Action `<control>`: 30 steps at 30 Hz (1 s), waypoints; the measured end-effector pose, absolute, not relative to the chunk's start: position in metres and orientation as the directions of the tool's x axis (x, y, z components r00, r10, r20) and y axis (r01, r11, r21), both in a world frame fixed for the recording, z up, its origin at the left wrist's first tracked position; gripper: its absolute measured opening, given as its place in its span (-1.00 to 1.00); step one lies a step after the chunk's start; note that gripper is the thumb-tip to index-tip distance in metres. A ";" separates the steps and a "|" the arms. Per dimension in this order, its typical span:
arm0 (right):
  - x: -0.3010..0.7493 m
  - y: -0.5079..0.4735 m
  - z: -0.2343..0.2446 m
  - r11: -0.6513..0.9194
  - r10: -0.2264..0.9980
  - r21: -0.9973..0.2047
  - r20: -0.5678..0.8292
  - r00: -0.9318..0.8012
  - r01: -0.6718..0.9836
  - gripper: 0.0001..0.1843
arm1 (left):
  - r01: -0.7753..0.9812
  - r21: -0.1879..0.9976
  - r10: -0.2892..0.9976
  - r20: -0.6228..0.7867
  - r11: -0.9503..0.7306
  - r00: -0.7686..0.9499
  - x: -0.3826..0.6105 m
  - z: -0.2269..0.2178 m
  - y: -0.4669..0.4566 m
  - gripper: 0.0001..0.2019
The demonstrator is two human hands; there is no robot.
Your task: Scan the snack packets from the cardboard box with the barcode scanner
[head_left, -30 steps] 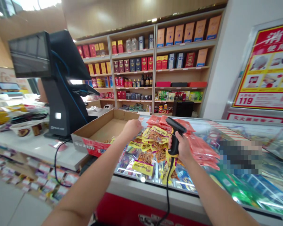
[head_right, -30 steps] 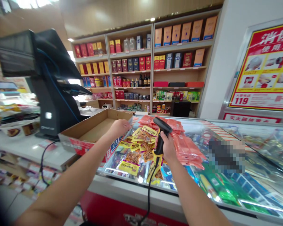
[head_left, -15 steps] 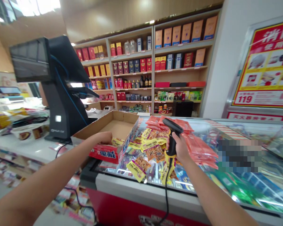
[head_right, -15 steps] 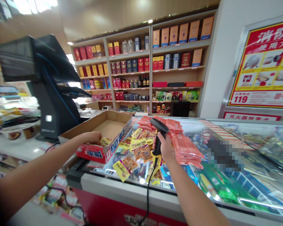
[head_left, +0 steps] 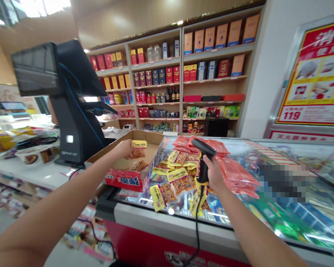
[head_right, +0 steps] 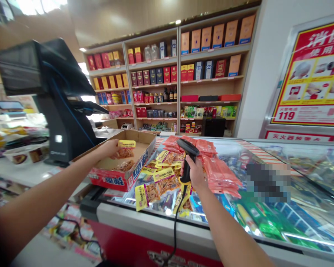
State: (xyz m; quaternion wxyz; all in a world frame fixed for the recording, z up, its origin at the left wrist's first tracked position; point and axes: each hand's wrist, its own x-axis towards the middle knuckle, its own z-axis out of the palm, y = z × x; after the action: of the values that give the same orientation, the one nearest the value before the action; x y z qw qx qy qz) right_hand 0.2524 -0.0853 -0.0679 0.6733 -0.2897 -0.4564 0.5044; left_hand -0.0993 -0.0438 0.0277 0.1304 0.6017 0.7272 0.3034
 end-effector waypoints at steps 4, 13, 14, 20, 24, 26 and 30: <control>0.252 -0.087 -0.067 0.310 0.948 -0.862 0.313 0.060 -0.401 -0.52 | 0.276 0.960 0.960 0.122 -0.050 -0.250 -0.066 0.036 -0.057 -0.75; 0.254 -0.084 -0.069 0.310 0.946 -0.866 0.322 0.037 -0.393 -0.51 | -0.643 0.765 0.999 -0.011 -0.024 -0.050 0.054 0.001 -0.053 -0.82; 0.254 -0.083 -0.070 0.313 0.945 -0.865 0.324 0.039 -0.392 -0.52 | -0.647 0.761 0.998 0.012 -0.046 -0.057 0.062 -0.008 -0.047 -0.83; 0.255 -0.085 -0.070 0.305 0.946 -0.868 0.325 0.015 -0.392 -0.56 | -0.748 0.631 0.968 -0.022 0.206 0.248 0.067 -0.056 -0.020 -0.88; 0.255 -0.092 -0.067 0.167 0.952 -0.922 0.243 -0.187 -0.349 -0.52 | -0.782 0.504 0.888 0.059 0.367 0.455 0.055 -0.067 -0.021 -0.80; 0.254 -0.095 -0.067 0.103 0.930 -0.951 0.196 -0.310 -0.292 -0.51 | -0.808 0.476 0.892 0.099 0.347 0.441 0.054 -0.068 -0.024 -0.79; 0.250 -0.099 -0.070 0.096 0.893 -0.978 0.167 -0.417 -0.185 -0.52 | -0.838 0.477 0.923 0.125 0.266 0.364 0.056 -0.069 -0.023 -0.78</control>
State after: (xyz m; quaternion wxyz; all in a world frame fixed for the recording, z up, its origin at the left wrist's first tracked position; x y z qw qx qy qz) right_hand 0.2503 -0.0992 -0.0696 0.4485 -0.3005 -0.5890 0.6014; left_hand 0.0559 -0.0235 -0.0688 0.7905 0.2387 0.0894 0.5570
